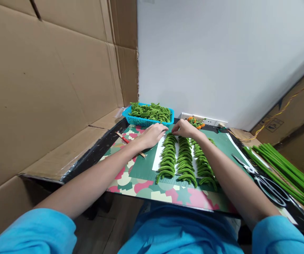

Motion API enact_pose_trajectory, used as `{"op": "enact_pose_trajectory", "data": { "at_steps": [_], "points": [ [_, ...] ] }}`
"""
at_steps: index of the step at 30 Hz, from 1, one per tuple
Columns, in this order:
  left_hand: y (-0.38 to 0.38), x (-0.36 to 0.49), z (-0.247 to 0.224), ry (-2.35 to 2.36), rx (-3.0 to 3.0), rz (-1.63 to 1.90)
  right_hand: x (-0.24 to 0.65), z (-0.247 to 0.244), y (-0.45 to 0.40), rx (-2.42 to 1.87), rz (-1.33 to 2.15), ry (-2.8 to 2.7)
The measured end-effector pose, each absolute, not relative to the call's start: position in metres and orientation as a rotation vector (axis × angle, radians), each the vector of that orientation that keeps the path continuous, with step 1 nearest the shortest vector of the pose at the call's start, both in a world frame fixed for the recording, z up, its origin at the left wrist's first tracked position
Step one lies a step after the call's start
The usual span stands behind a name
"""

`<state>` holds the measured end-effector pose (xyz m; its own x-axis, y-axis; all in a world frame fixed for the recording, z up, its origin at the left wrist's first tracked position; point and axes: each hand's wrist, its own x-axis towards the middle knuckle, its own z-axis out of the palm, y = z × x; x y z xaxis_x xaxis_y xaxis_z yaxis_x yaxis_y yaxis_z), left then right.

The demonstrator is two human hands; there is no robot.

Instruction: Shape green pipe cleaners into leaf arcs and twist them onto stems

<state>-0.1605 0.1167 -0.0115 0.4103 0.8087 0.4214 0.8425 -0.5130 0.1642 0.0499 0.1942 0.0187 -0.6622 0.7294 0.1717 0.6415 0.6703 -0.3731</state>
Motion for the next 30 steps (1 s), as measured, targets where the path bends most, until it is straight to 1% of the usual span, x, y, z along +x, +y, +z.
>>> {"op": "enact_pose_trajectory", "data": {
  "at_steps": [7,14,19,24,30],
  "points": [
    [0.116,-0.164,-0.011,-1.506,-2.540,-0.775,0.047,0.012,0.192,-1.109,0.336,-2.545],
    [0.111,-0.157,-0.005,-1.551,-2.521,-0.799,0.047,0.023,0.187,-1.138,0.198,-2.507],
    [0.106,-0.153,-0.002,-1.580,-2.497,-0.792,0.047,0.031,0.183,-1.140,0.162,-2.517],
    [0.103,-0.149,0.000,-1.591,-2.461,-0.811,0.046,0.042,0.179,-1.084,0.191,-2.504],
    [0.099,-0.146,0.004,-1.662,-2.398,-0.891,0.044,0.058,0.168,-0.971,0.357,-2.489]
  ]
}}
